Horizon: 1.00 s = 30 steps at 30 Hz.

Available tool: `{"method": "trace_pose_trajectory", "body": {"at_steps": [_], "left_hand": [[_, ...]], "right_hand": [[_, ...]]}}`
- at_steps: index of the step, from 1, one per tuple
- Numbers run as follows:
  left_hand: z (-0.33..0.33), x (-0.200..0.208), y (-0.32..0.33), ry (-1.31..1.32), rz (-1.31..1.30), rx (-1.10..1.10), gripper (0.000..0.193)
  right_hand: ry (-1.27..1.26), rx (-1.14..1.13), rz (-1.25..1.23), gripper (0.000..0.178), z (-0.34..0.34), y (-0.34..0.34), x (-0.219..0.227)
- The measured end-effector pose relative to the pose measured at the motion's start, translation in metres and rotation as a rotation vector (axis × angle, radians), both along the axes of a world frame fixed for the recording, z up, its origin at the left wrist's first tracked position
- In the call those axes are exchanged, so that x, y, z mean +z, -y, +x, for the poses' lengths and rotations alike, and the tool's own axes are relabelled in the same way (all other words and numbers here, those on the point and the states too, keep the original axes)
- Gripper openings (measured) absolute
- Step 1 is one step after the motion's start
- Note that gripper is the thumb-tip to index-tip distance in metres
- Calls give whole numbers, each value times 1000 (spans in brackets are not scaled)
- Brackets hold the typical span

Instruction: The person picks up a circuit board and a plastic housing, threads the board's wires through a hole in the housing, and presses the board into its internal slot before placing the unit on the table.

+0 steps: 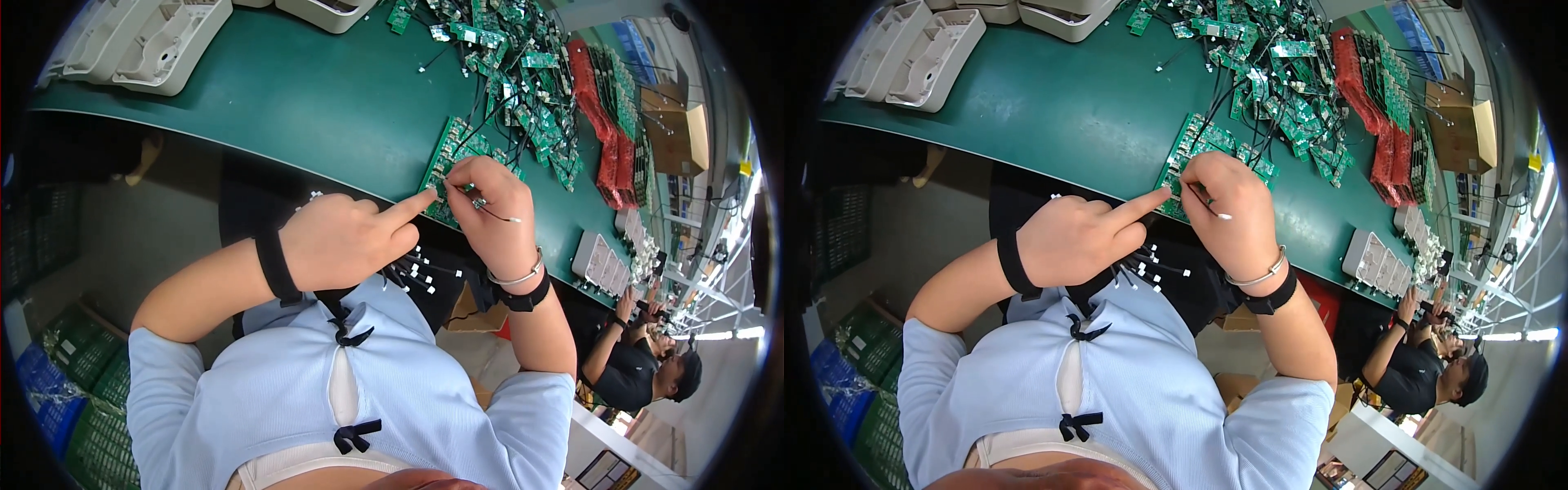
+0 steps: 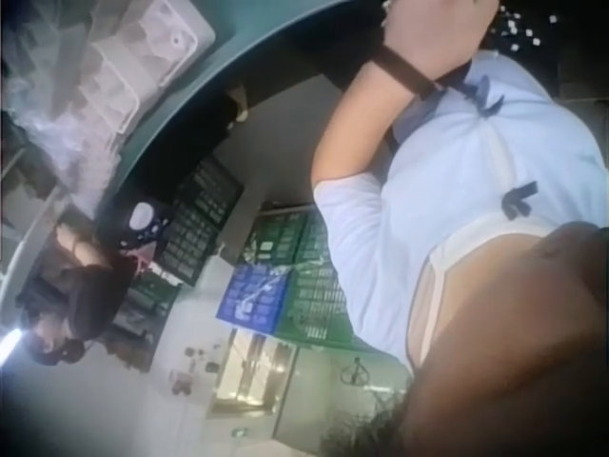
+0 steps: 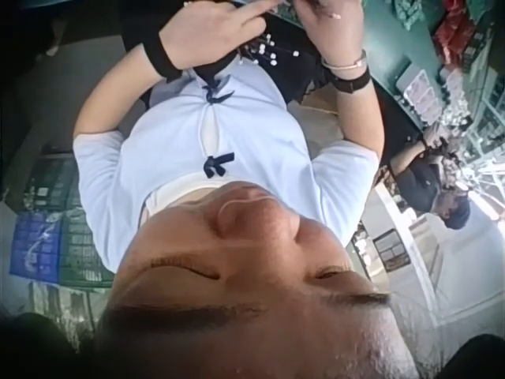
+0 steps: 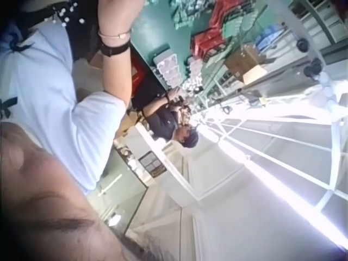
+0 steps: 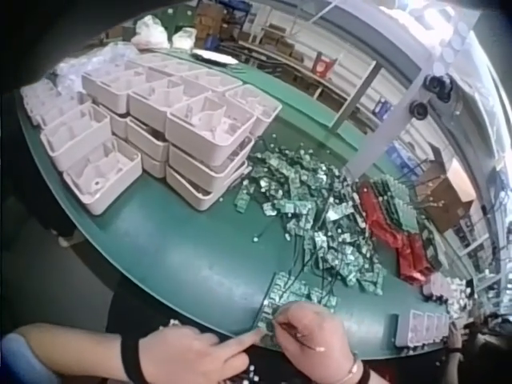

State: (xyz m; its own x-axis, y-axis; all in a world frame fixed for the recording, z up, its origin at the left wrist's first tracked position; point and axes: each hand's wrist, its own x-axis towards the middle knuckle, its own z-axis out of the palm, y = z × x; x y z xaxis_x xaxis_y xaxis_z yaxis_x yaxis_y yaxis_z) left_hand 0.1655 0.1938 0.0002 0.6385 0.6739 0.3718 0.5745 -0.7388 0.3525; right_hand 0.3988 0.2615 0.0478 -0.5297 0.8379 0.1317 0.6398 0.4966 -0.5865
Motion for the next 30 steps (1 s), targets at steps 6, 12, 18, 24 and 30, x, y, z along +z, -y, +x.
{"method": "trace_pose_trajectory", "body": {"at_steps": [6, 12, 18, 24, 30], "left_hand": [[1, -2, -1, 4, 12, -4, 12], [-1, 8, -4, -26, -52, -24, 12], [-1, 12, -4, -37, -116, -24, 8], [-6, 7, -15, 236, -331, -32, 6], [-6, 14, -25, 462, -649, -69, 26]], "right_hand": [[197, 50, 40, 14, -7, -7, 13], [274, 4, -185, 11, -17, -37, 31], [648, 31, -251, 15, -42, -55, 40], [402, 5, -171, 13, -7, -30, 49], [-182, 57, -338, 15, 4, 29, 45]]}}
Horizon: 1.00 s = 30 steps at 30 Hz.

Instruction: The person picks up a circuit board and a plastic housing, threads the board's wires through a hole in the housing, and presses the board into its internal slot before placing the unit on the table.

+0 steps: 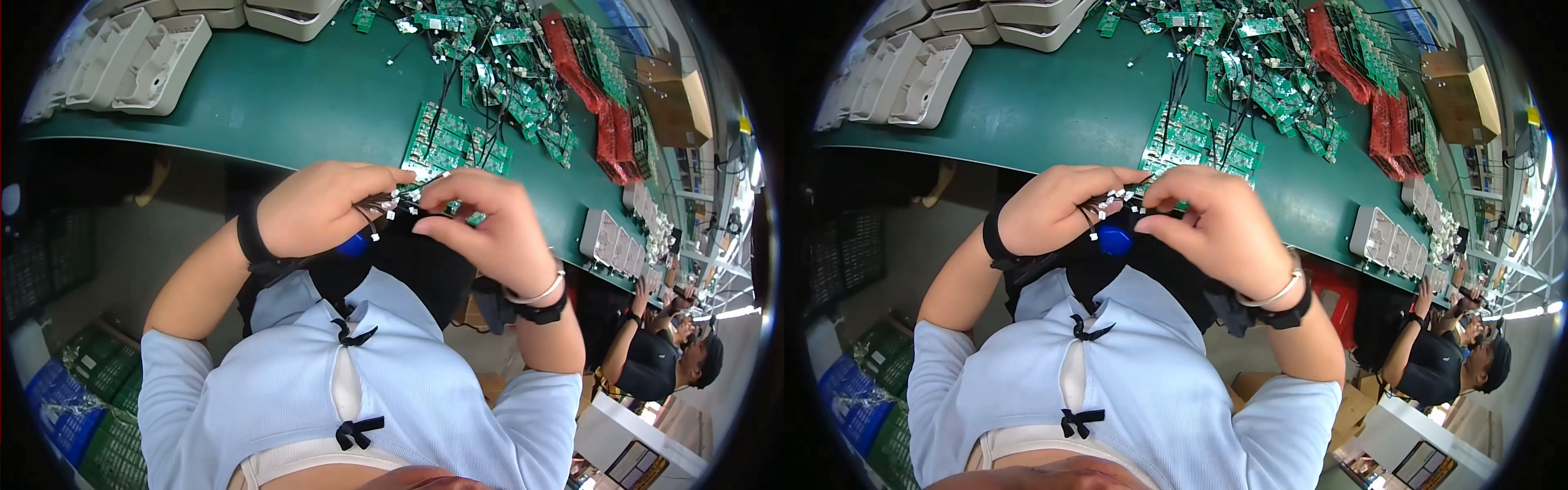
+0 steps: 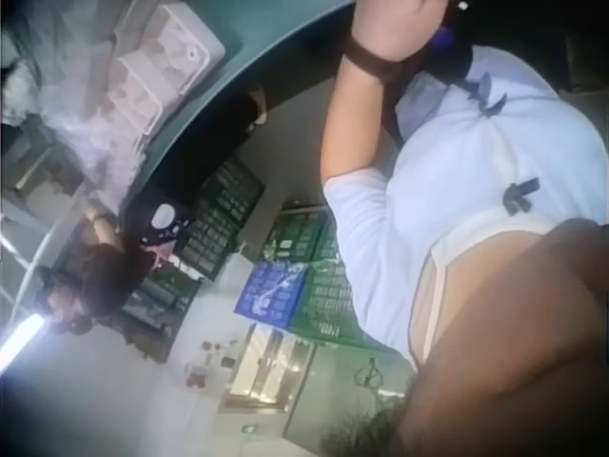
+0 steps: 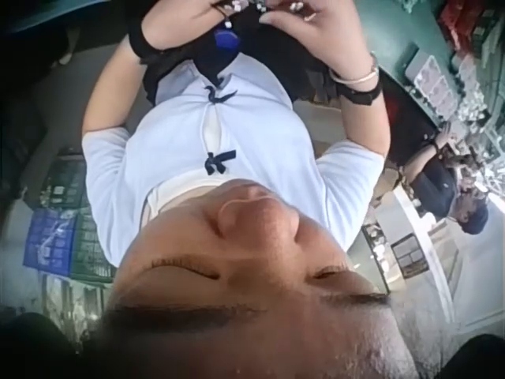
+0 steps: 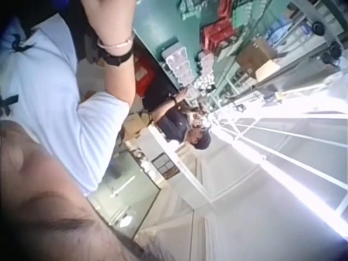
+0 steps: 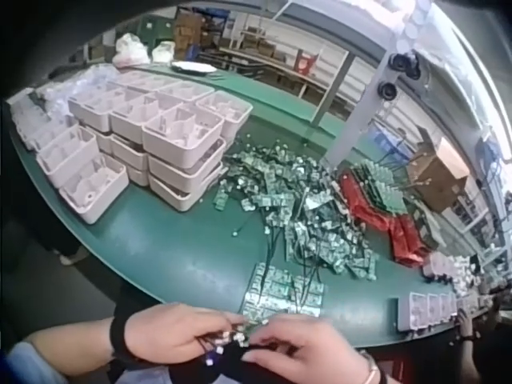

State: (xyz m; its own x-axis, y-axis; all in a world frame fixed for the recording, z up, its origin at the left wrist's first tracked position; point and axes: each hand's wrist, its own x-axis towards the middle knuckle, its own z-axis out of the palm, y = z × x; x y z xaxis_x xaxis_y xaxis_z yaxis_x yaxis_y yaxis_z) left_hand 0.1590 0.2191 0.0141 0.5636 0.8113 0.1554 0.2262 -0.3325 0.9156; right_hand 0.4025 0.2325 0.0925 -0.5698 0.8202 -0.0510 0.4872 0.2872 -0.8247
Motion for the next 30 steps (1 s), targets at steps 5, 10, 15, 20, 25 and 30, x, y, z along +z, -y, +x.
{"method": "trace_pose_trajectory", "body": {"at_steps": [5, 10, 15, 20, 25, 30], "left_hand": [[4, 10, 4, 53, 5, -1, 31], [0, 12, 17, 38, 47, 70, 28], [-22, 15, 32, 335, 5, 421, 27], [-35, 10, 24, 159, 276, 388, 22], [-15, 0, 28, -314, 570, 114, 22], [0, -8, 28, -475, 679, 128, 36]], "right_hand": [[40, 21, 46, 16, -3, 9, -22], [266, 101, 344, 15, -2, 24, -18], [393, 11, 611, 13, 9, 25, -16], [7, -248, 352, 11, 11, 16, -29], [-24, -246, 260, 13, -5, 9, -54], [75, -139, 453, 16, -7, 2, -59]]}}
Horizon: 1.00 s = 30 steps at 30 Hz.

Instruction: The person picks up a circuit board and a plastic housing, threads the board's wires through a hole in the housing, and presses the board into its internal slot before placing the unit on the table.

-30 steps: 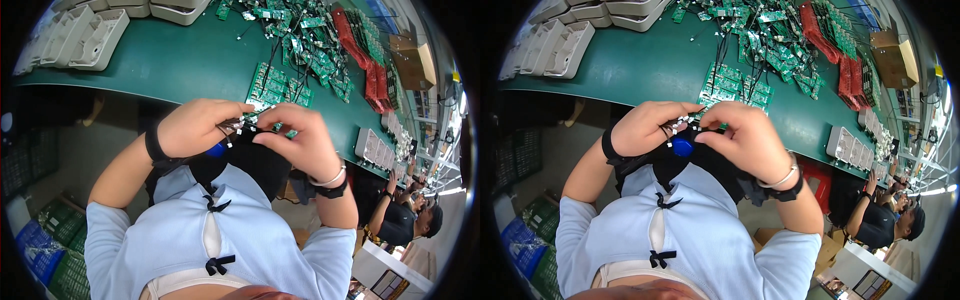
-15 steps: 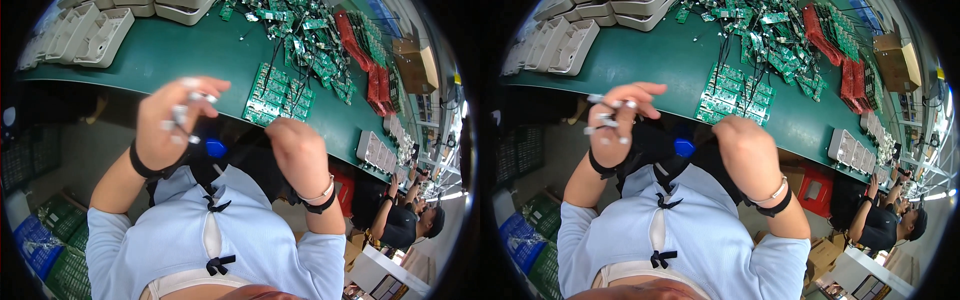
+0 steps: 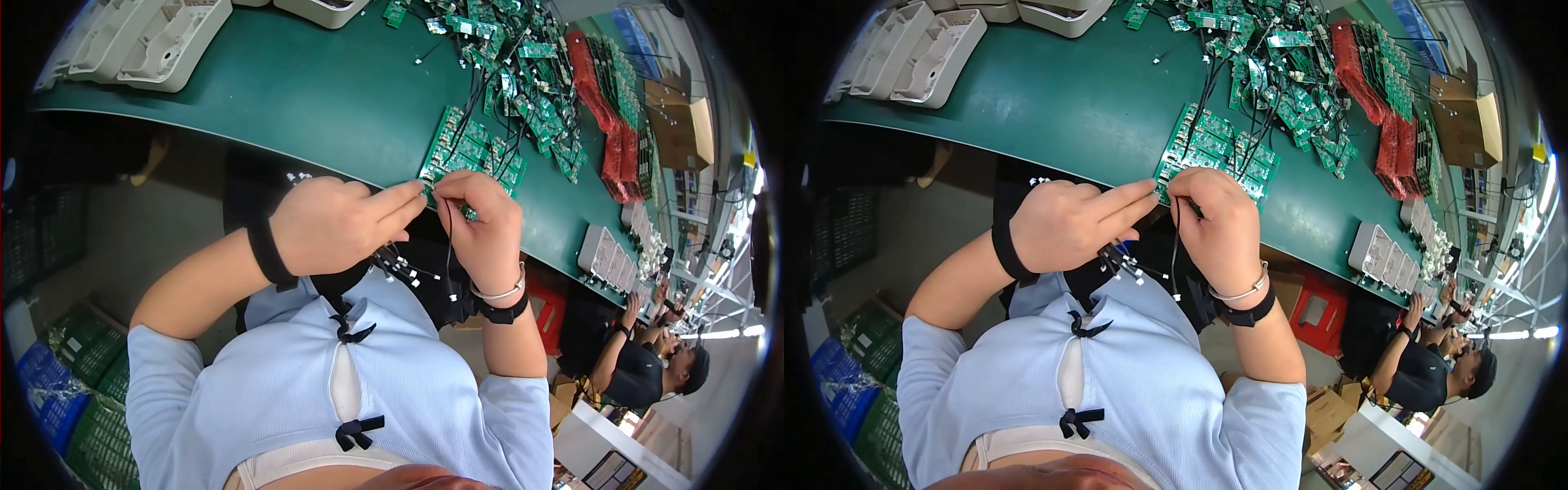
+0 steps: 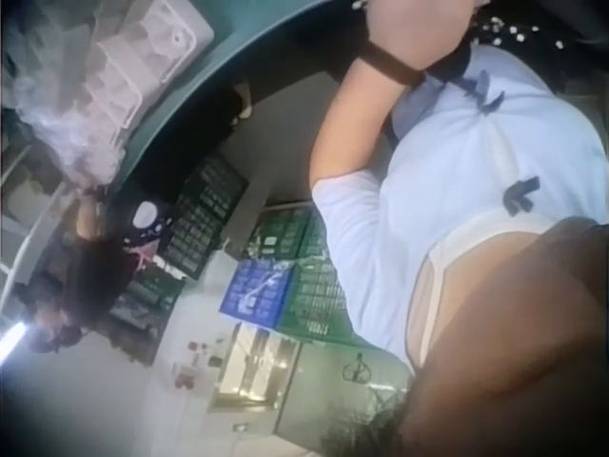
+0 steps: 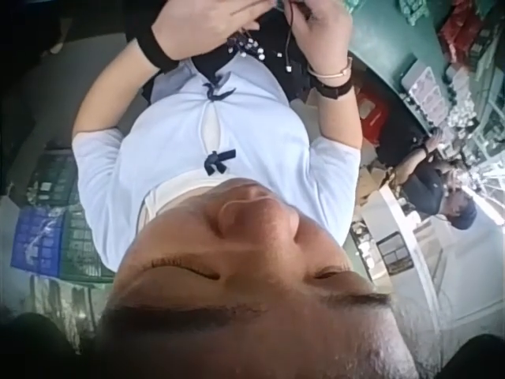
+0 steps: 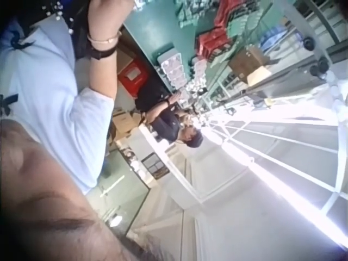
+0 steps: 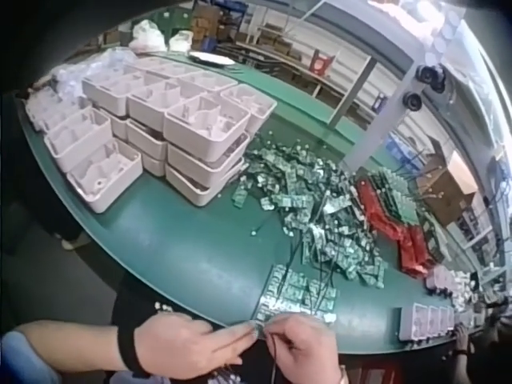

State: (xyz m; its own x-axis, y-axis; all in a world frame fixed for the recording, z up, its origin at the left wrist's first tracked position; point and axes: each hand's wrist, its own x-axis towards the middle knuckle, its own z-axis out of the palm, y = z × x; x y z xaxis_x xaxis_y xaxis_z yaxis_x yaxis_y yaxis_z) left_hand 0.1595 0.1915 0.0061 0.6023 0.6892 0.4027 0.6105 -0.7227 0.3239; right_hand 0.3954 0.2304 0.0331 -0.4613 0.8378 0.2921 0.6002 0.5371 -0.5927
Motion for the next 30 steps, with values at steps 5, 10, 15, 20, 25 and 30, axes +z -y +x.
{"method": "trace_pose_trajectory", "body": {"at_steps": [5, 10, 15, 20, 25, 30], "left_hand": [[6, -8, -3, -100, 65, 51, 40], [6, -18, -7, -32, 120, 29, 40], [5, -19, -3, 14, 11, 16, 41], [0, -12, -5, -19, -81, -4, 41], [1, -16, -11, 47, -51, -41, 39], [1, -9, -10, 62, -88, -29, 38]], "right_hand": [[86, 44, -12, 18, -2, -6, 8], [110, 29, -121, 20, -1, -10, 13], [294, 116, -20, 18, -10, -19, 28], [479, 119, -205, 10, -24, -45, 44], [765, 106, -315, 10, -43, -55, 51], [428, 83, -32, 15, -5, -25, 38]]}}
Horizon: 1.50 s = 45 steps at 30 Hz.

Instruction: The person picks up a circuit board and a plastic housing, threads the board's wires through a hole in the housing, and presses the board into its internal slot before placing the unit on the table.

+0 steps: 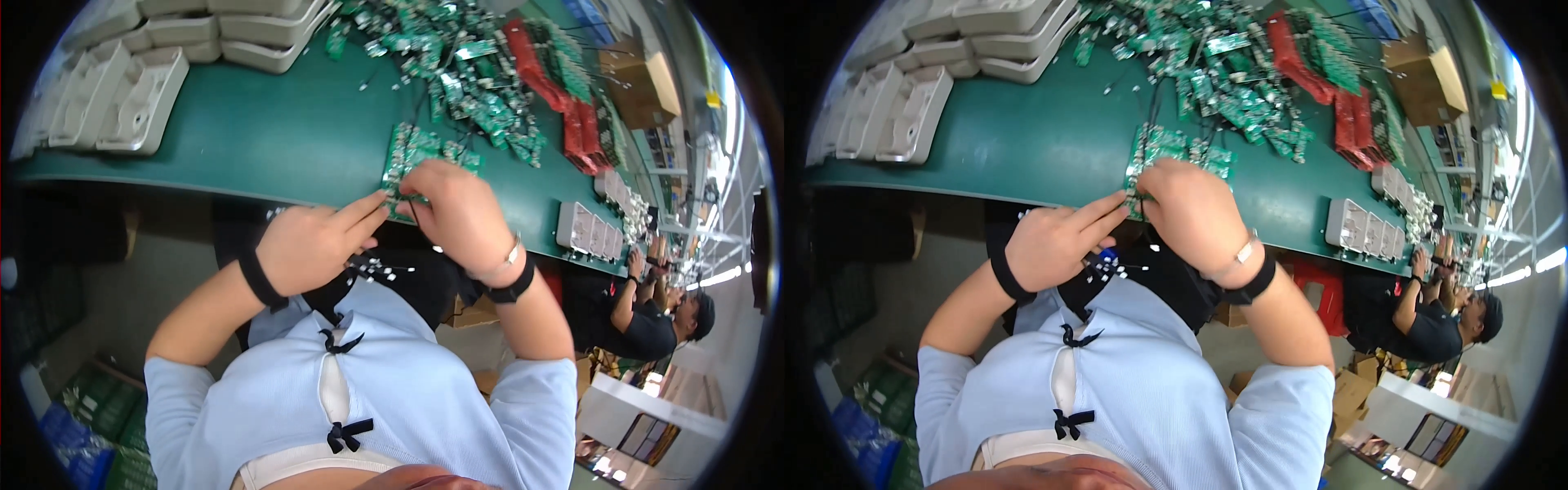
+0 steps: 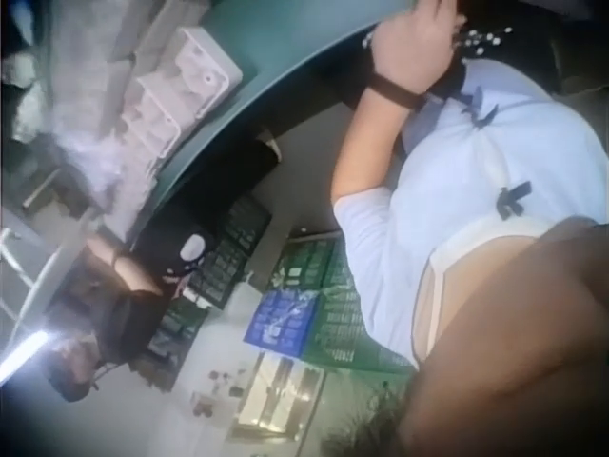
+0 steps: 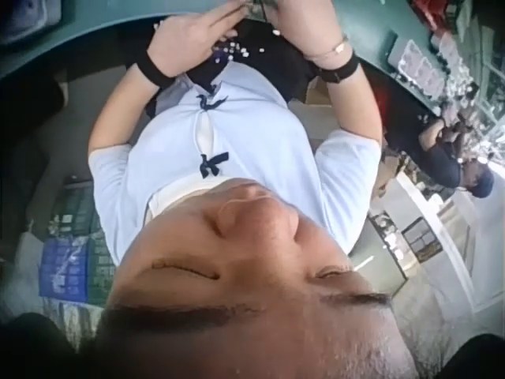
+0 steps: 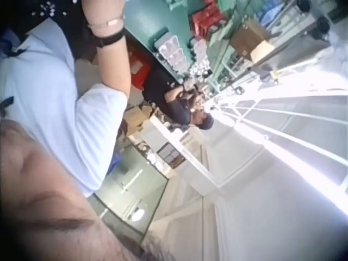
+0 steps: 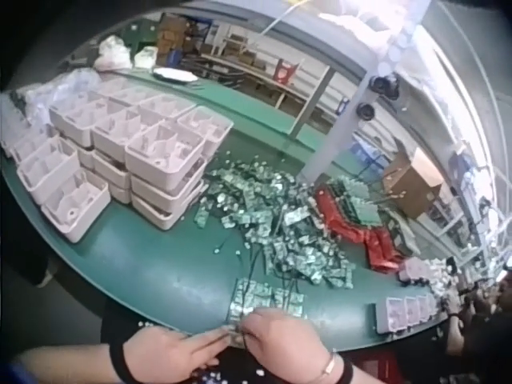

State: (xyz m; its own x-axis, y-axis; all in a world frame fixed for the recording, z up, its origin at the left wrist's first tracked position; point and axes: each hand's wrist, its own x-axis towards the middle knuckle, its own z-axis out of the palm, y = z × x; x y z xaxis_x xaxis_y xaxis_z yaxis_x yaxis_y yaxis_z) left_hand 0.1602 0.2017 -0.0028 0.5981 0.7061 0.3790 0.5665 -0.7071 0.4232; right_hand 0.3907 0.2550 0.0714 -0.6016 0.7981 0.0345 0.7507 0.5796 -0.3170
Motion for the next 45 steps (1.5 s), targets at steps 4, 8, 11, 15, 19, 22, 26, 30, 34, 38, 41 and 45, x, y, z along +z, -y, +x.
{"method": "trace_pose_trajectory", "body": {"at_steps": [4, 8, 11, 15, 19, 22, 26, 30, 34, 38, 41, 45], "left_hand": [[2, 1, 3, 34, -2, 39, 41], [4, 1, 9, 11, 41, 57, 45], [5, -6, 10, -14, 69, 63, 49], [2, -3, 10, -13, 45, 61, 51], [-5, 4, 11, 69, -42, 61, 49], [-11, 13, 9, 234, -84, 69, 45], [-6, 34, -2, 436, -79, 140, 24], [10, 58, -16, 616, -696, 180, 25], [30, 68, -31, 781, -1059, -16, 47], [56, 72, -47, 866, -1032, -15, 61], [78, 75, -67, 1065, -1029, 87, 68], [109, 85, -85, 1097, -1067, -84, 71]], "right_hand": [[-330, -375, 98, 18, 60, 35, 5], [-647, -758, -254, 20, 116, 42, -16], [-990, -904, -816, 24, 111, 33, -17], [-1321, -675, -1109, 25, 123, 31, -34], [-1171, -662, -929, 21, 132, 41, -8], [-1260, -707, -771, 17, 159, 33, 26], [-1617, -538, -533, 12, 188, -28, 47], [-1729, -544, -467, 12, 212, -130, 44], [-1762, -717, -504, 16, 219, -196, 40], [-1598, -776, -465, 28, 203, -184, 44], [-1447, -659, -394, 35, 182, -133, 54], [-982, -447, -434, 31, 146, -58, 68]]}}
